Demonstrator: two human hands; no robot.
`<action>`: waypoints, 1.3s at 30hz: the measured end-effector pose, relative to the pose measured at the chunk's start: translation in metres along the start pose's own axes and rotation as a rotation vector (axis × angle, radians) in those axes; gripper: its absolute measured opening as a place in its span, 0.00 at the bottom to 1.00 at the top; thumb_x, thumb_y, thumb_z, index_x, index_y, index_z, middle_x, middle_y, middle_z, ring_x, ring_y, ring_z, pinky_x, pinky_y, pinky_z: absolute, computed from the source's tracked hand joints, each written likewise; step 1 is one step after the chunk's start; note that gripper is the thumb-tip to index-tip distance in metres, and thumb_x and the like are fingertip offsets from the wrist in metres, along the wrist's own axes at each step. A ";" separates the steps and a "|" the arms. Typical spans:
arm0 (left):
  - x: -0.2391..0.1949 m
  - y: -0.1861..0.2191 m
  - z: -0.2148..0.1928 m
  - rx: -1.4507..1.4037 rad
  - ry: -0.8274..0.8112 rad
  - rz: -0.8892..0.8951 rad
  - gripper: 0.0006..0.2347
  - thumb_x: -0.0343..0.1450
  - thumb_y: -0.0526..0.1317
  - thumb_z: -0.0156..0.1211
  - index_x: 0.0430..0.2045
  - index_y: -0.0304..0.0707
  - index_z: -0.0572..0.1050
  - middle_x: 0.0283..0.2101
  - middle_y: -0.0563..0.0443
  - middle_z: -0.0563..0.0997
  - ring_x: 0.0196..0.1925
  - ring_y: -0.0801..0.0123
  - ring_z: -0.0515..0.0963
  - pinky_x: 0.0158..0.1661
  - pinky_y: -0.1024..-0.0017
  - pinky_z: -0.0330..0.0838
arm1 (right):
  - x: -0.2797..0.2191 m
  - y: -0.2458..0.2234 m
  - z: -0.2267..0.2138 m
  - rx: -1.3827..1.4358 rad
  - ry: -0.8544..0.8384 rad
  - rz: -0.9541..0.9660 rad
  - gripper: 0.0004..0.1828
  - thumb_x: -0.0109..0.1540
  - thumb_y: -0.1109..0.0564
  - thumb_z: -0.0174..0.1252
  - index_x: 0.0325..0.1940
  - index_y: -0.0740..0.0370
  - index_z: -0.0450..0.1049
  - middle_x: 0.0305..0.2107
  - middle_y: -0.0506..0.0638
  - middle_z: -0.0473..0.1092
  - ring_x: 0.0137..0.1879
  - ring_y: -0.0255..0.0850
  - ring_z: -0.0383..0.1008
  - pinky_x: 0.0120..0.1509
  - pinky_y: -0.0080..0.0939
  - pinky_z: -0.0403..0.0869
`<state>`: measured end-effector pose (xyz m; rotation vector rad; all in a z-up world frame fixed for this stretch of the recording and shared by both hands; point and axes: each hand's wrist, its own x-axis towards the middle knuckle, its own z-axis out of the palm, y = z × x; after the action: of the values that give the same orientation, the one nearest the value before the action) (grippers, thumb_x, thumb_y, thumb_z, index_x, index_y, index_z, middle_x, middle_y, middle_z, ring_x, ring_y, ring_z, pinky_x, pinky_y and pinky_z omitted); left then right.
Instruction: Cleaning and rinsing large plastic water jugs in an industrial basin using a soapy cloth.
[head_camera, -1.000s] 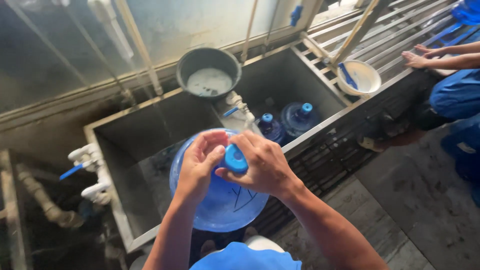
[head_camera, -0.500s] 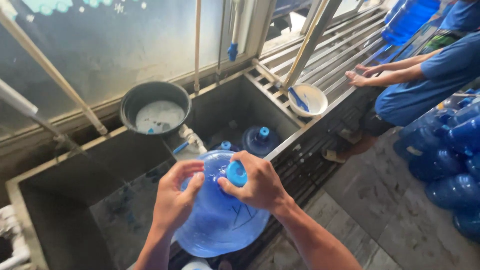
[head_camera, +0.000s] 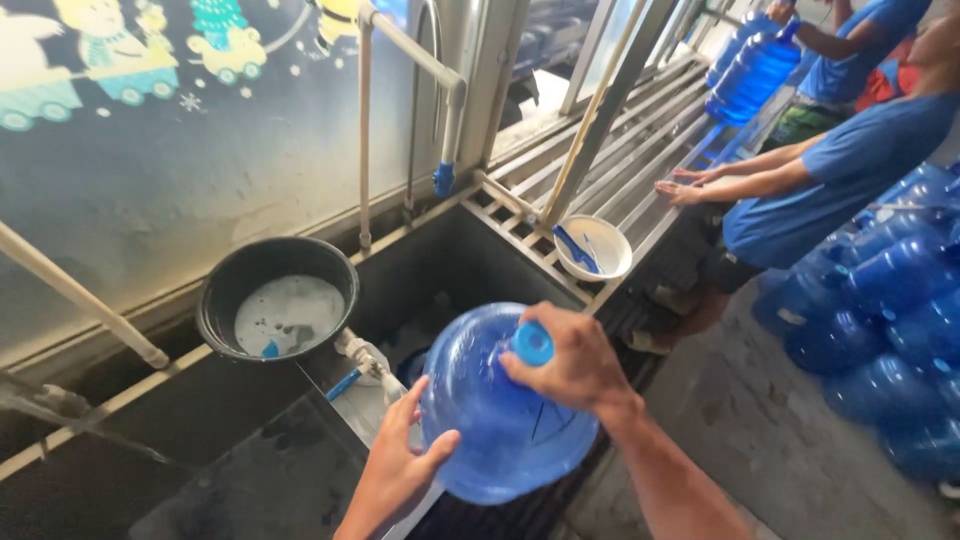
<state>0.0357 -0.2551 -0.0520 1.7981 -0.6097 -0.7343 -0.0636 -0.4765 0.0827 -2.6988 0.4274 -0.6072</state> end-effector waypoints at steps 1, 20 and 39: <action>0.007 -0.008 0.004 -0.002 -0.008 -0.003 0.37 0.62 0.51 0.67 0.69 0.52 0.60 0.70 0.51 0.66 0.65 0.61 0.74 0.49 0.66 0.81 | 0.005 0.000 -0.001 -0.003 -0.003 0.008 0.25 0.48 0.46 0.74 0.43 0.61 0.77 0.23 0.50 0.77 0.21 0.38 0.73 0.28 0.39 0.76; 0.196 0.063 0.090 -0.068 0.266 0.337 0.51 0.60 0.42 0.76 0.73 0.35 0.41 0.71 0.34 0.57 0.65 0.48 0.70 0.54 0.59 0.73 | 0.175 0.120 -0.016 -0.009 0.090 -0.209 0.25 0.50 0.52 0.71 0.48 0.64 0.78 0.39 0.53 0.80 0.35 0.47 0.79 0.43 0.45 0.76; 0.645 0.092 0.137 0.123 0.474 0.599 0.56 0.60 0.35 0.82 0.74 0.38 0.36 0.65 0.25 0.70 0.62 0.40 0.76 0.60 0.56 0.72 | 0.504 0.370 0.054 -0.310 0.206 -0.432 0.29 0.56 0.50 0.75 0.59 0.57 0.77 0.40 0.58 0.77 0.35 0.47 0.79 0.41 0.51 0.80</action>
<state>0.3699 -0.8260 -0.1256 1.6858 -0.8203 0.1357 0.3172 -0.9754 0.0720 -3.0622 -0.0263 -1.0172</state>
